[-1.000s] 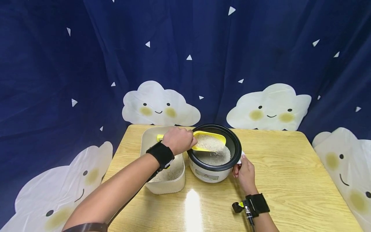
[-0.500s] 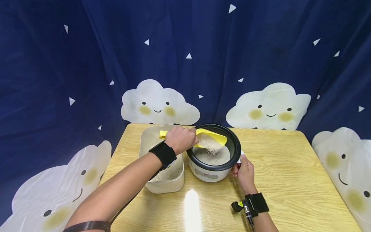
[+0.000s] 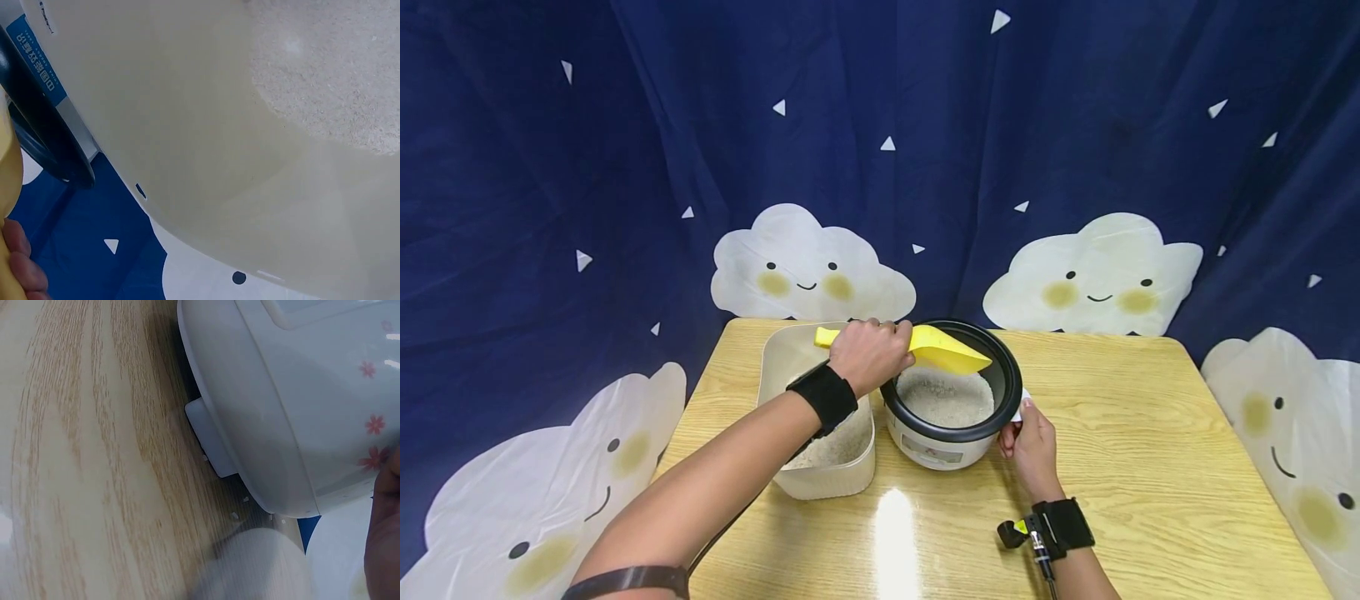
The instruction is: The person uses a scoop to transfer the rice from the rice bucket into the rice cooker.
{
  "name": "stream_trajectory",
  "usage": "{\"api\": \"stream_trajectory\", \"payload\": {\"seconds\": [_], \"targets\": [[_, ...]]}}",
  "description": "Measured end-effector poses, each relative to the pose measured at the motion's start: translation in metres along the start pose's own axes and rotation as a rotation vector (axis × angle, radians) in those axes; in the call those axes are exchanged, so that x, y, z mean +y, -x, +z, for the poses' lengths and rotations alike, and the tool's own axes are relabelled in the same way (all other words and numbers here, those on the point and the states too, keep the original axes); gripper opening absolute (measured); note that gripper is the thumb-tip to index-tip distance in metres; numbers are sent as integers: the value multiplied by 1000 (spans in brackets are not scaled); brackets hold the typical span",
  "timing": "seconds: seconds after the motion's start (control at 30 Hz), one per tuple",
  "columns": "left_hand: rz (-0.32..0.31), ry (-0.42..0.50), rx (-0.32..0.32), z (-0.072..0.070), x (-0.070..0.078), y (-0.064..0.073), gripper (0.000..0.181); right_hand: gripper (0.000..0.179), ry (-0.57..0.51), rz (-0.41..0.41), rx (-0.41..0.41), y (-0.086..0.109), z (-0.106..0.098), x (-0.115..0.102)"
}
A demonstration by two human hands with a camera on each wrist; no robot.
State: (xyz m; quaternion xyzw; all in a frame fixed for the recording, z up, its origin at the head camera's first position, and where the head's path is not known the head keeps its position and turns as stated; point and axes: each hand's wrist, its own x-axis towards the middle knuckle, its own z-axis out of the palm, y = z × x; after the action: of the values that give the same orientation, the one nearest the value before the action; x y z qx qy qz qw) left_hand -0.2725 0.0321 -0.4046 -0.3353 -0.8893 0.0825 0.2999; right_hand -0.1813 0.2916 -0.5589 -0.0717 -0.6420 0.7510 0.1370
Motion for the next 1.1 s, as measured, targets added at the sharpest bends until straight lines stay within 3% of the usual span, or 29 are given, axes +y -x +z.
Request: {"api": "stream_trajectory", "payload": {"seconds": [0.37,0.5,0.77,0.93,1.1], "targets": [[-41,11,8,0,-4,2,29,58,-6,6,5,1,2,-2],[-95,93,-73,-4,-6,2,29,57,-11,10,10,2,2,-3],[-204,267,-310,-13,-18,3,35,57,-13,8,18,2,3,-2],[-226,323,-372,-16,-27,7,38,57,-9,7,16,2,3,-1],[-249,359,-383,-17,-35,11,39,56,-19,12,15,1,1,-1]]}}
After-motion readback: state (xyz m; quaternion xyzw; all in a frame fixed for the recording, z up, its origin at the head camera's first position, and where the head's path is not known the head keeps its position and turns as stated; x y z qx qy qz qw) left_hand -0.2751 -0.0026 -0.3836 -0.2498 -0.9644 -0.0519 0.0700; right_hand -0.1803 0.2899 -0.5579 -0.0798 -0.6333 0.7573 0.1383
